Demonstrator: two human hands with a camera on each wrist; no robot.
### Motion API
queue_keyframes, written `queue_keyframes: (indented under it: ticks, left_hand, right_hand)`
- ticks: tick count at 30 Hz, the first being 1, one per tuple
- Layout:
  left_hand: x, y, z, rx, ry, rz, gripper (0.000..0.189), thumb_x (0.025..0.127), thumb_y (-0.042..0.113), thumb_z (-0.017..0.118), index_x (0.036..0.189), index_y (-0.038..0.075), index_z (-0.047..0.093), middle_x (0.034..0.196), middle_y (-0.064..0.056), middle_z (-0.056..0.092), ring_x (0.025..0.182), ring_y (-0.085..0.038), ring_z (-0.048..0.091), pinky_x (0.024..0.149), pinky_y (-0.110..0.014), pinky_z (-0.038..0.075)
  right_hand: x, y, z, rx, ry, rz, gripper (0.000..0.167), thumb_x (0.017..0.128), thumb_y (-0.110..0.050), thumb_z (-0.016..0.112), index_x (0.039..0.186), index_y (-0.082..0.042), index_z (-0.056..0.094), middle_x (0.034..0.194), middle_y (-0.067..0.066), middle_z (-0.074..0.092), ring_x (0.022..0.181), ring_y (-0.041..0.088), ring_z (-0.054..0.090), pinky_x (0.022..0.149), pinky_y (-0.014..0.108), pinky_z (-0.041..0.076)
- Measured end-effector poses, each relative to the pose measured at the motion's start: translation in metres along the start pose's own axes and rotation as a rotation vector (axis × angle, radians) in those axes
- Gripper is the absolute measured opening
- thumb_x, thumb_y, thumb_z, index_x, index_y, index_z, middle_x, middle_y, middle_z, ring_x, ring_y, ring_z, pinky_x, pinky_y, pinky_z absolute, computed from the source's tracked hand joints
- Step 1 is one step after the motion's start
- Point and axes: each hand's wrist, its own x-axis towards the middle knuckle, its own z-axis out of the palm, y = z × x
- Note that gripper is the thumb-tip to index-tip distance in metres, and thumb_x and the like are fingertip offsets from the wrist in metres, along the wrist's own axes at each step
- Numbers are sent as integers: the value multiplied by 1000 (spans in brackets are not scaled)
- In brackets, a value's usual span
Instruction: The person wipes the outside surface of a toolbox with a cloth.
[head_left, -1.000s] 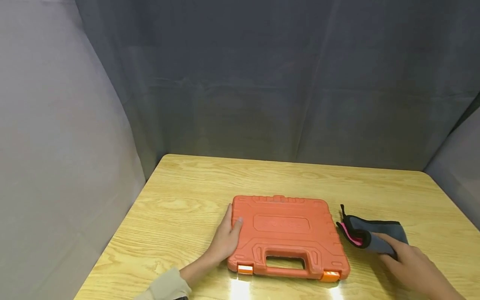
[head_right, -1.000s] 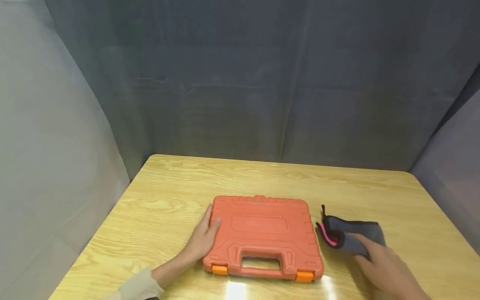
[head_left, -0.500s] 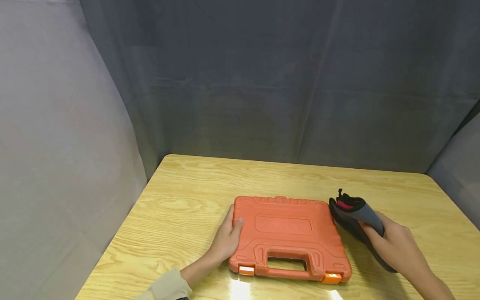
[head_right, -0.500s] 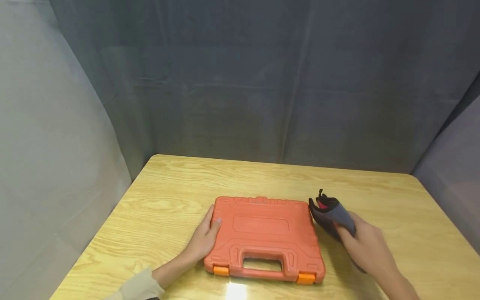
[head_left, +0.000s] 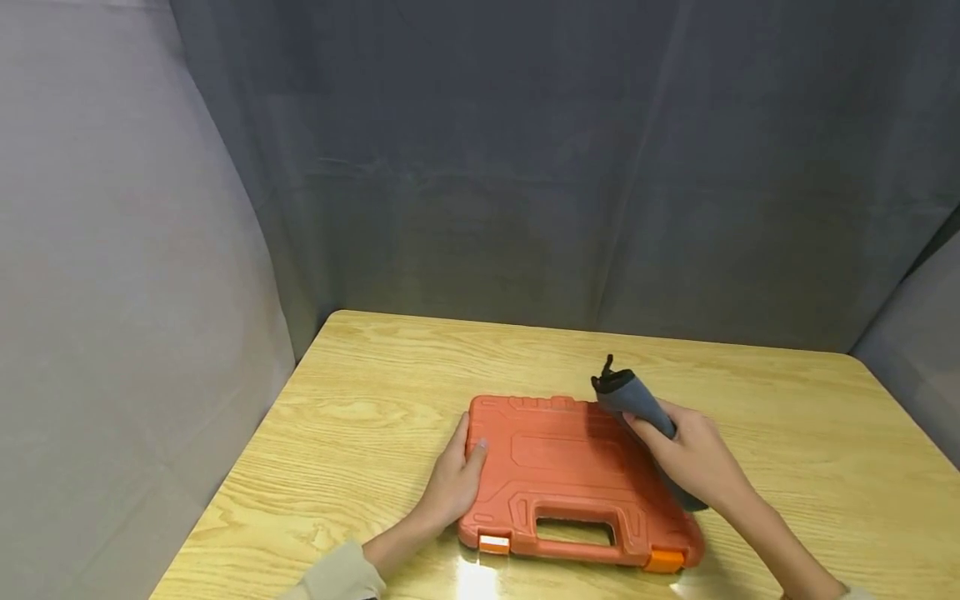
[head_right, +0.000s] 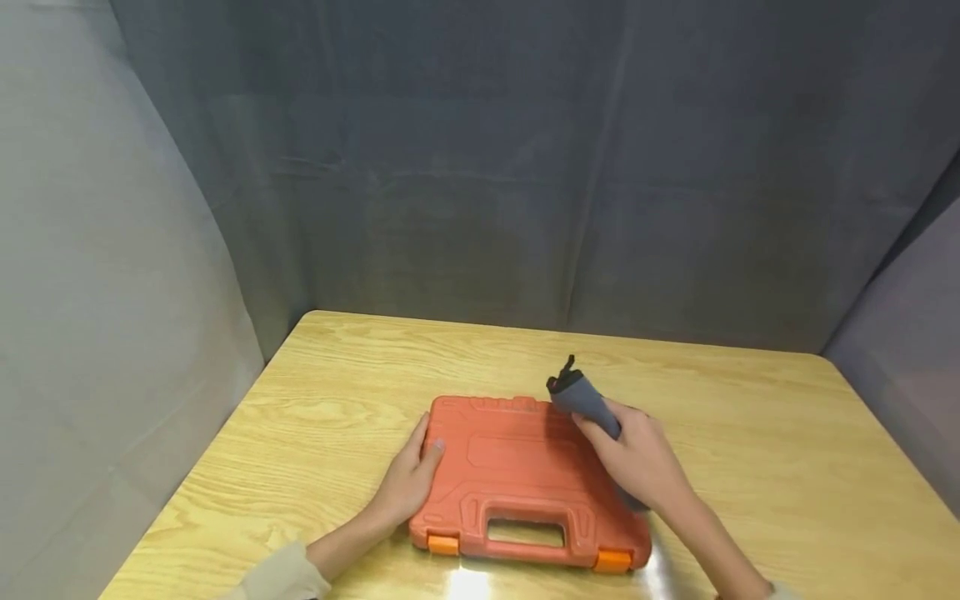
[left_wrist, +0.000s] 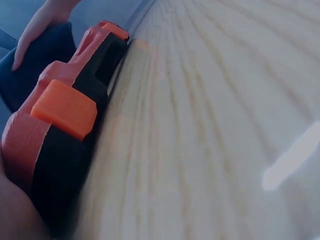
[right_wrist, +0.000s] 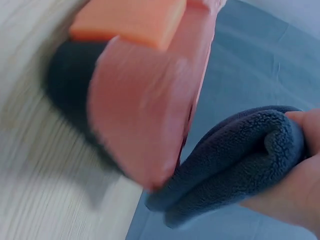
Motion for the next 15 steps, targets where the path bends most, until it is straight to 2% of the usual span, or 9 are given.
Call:
queue_keyframes:
  ticks: [4, 7, 9, 11, 14, 15]
  left_hand:
    - [0, -1, 0, -6, 4, 7, 64, 109, 28, 40, 158, -3, 12, 162, -22, 18, 147, -35, 17, 118, -52, 16]
    - [0, -2, 0, 1, 10, 11, 64, 109, 28, 40, 158, -3, 13, 161, -22, 19, 147, -36, 18, 118, -52, 17]
    - [0, -2, 1, 8, 19, 16, 63, 109, 27, 40, 158, -3, 14, 161, -23, 21, 147, -37, 19, 117, -52, 18]
    - [0, -2, 1, 13, 25, 13, 62, 109, 27, 40, 158, -3, 15, 160, -22, 22, 146, -36, 21, 117, -52, 19]
    - [0, -3, 2, 7, 34, 13, 62, 109, 26, 41, 158, -3, 16, 160, -22, 24, 146, -36, 23, 117, -52, 21]
    - [1, -3, 2, 4, 36, 16, 62, 109, 25, 41, 157, -3, 16, 160, -22, 24, 145, -36, 23, 117, -52, 21]
  right_hand:
    - [11, -12, 16, 108, -73, -33, 32, 102, -35, 59, 109, -5, 67, 69, 2, 49, 59, 18, 45, 53, 32, 38]
    - [18, -19, 27, 160, -123, -73, 31, 102, -33, 59, 116, -7, 67, 72, 3, 52, 62, 18, 47, 56, 34, 39]
    - [23, -23, 35, 171, -154, -101, 32, 103, -33, 58, 124, -10, 65, 75, 3, 53, 66, 18, 48, 58, 35, 39]
    - [27, -28, 42, 163, -183, -127, 38, 103, -34, 57, 134, -13, 62, 86, 3, 60, 73, 17, 52, 63, 36, 40]
    - [35, -34, 52, 157, -242, -145, 33, 104, -36, 54, 130, -17, 62, 85, 6, 56, 75, 21, 51, 66, 38, 40]
    - [37, -36, 55, 146, -258, -150, 36, 105, -36, 53, 135, -17, 60, 95, 9, 61, 82, 23, 56, 69, 40, 42]
